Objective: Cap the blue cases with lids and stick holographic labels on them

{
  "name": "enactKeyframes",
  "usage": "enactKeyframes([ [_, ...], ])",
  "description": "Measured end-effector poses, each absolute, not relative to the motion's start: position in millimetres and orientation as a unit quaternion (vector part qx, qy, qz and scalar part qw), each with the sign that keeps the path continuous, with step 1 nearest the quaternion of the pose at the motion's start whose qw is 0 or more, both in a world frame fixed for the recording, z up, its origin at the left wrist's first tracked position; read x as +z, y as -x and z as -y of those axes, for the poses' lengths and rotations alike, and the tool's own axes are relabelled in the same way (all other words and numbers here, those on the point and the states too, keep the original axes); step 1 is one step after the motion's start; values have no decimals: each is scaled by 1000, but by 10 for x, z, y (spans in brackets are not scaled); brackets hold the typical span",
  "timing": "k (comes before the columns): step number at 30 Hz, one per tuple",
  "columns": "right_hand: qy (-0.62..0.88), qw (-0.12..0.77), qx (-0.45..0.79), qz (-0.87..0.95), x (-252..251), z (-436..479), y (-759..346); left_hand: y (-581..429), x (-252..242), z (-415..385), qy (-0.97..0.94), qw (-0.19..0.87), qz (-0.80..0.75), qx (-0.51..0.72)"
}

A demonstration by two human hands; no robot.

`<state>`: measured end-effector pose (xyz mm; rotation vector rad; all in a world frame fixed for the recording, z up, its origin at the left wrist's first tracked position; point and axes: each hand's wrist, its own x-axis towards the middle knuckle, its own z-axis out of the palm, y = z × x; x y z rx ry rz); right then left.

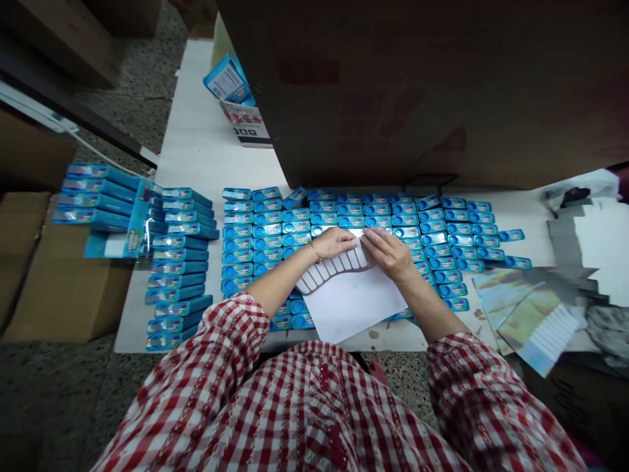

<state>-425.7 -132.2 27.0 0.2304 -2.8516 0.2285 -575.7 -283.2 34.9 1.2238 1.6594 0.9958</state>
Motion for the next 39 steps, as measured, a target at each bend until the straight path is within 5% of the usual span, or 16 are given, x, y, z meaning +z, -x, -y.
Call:
enactKeyframes([
  [5, -61, 163, 105, 979, 275, 1333, 4173, 5759, 322, 2800, -486, 407, -674, 378],
  [11, 39, 165, 205, 964, 901, 1554, 4104, 5802, 127, 2689, -400, 319, -800, 313],
  [15, 151, 168, 395, 890, 1106, 1726, 4324, 5819, 171, 2890, -264, 270, -794, 476],
  [19, 255, 128, 595, 751, 943, 2032, 4728, 5767, 368, 3444, -113, 366, -653, 653],
  [25, 306, 84, 715, 623, 786, 2821, 5224, 5808, 446, 4287, 27, 286, -619, 731],
  [32, 331, 76, 700, 628, 356, 3773, 5726, 6237, 203, 5081, 98, 151, -685, 706],
  [39, 296, 141, 506, 798, -222, 4153, 6264, 6802, -257, 5342, 116, 113, -757, 634],
])
